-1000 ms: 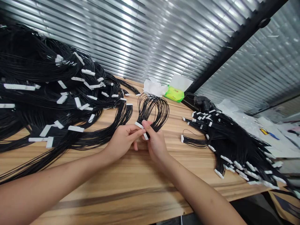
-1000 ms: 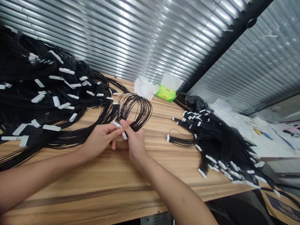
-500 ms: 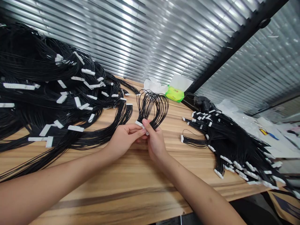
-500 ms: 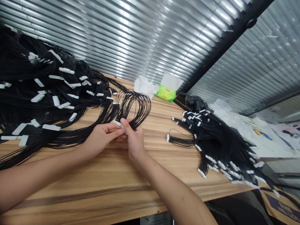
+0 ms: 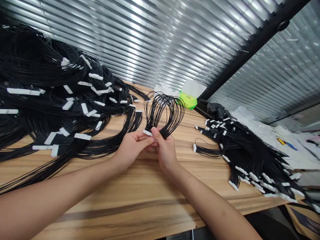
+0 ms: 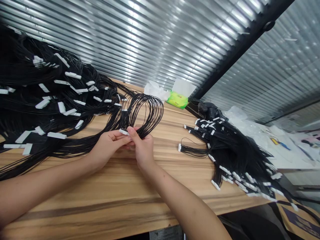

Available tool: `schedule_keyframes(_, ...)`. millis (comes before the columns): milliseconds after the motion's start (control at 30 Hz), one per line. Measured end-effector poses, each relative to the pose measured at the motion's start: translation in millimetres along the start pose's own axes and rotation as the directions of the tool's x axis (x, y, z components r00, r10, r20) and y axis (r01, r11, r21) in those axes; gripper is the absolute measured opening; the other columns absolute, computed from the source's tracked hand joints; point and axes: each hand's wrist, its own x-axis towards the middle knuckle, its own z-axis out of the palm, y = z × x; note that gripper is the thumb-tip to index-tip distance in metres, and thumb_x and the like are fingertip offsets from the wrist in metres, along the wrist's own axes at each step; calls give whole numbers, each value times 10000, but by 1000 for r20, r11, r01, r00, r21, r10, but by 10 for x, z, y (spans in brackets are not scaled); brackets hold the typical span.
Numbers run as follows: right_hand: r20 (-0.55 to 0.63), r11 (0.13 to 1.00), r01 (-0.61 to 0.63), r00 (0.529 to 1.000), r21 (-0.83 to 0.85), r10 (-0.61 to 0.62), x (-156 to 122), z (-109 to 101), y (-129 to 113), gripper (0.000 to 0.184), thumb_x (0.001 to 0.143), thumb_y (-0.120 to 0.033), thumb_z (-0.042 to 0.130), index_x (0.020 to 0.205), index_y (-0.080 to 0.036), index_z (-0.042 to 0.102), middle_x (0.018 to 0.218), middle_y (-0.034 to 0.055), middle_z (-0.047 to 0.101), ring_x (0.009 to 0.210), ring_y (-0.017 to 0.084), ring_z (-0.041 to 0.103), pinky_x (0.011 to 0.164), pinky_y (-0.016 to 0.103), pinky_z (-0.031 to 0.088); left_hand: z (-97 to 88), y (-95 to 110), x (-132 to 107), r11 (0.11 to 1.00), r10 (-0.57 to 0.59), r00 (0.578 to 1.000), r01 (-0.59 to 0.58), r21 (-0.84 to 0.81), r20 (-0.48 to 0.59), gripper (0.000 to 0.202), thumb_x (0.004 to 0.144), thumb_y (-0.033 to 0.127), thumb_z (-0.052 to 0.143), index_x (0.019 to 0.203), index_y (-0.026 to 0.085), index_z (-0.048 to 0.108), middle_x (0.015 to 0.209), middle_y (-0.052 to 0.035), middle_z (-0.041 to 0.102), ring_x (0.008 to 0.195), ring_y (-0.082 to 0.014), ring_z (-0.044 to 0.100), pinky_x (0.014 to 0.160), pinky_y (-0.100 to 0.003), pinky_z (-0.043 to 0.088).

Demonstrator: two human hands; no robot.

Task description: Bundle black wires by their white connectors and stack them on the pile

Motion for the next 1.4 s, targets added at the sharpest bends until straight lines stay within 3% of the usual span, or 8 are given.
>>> schedule_keyframes(167,16,999,48,999,-13,-48,29,-16,-9,255,596,-353,786,724,-189,638,696,-22,626,673,127,577,671,265,490,-4,5,-16,998,-22,1000,23,-61,11,327,738,337,707,1021,172,719,950,-73,742,832,-177,694,763,-270,559)
schedule_keyframes(367,39,999,31,999,10,-31,38,-11,13,227,614,-345,776,726,-192,651,681,-33,633,656,116,578,662,252,487,-9,-34,-6,999,24,1000,-24,-34,4,319,748,389,698,990,182,721,972,-64,739,847,-171,694,777,-266,562)
schedule_keyframes(567,76,997,8,997,-81,-2,90,-39,24,241,617,-351,770,760,-183,672,692,-24,661,663,128,598,655,260,501,-27,-54,25,997,78,996,-77,22,-52,352,724,431,705,914,135,716,937,-78,743,856,-193,694,808,-308,563)
schedule_keyframes(733,171,976,114,982,-183,-82,167,-126,-33,243,665,-341,742,864,-202,723,859,6,724,814,155,640,783,289,505,-46,-33,56,995,102,990,-99,29,-102,337,723,421,708,896,133,705,925,-76,746,861,-199,701,793,-306,566)
schedule_keyframes(900,194,953,162,974,-256,-114,249,-214,-124,177,656,-331,755,781,-207,743,842,14,742,828,174,648,800,310,499,-51,-3,63,996,75,990,-67,66,-121,347,713,436,711,878,130,706,916,-90,748,873,-228,704,756,-317,572)
schedule_keyframes(1100,340,927,70,938,-368,64,346,-294,-306,202,609,-348,783,735,-193,751,751,10,738,716,148,634,732,290,494,-59,-14,61,986,93,992,-79,144,-89,333,740,434,684,892,140,715,919,-93,750,881,-233,700,691,-288,562)
schedule_keyframes(1400,372,937,46,924,-346,92,351,-317,-274,200,619,-342,779,735,-185,735,666,-26,680,625,103,561,646,237,444,-65,-14,66,962,121,992,-122,246,18,237,781,350,646,878,154,738,855,-72,757,841,-205,705,722,-277,549)
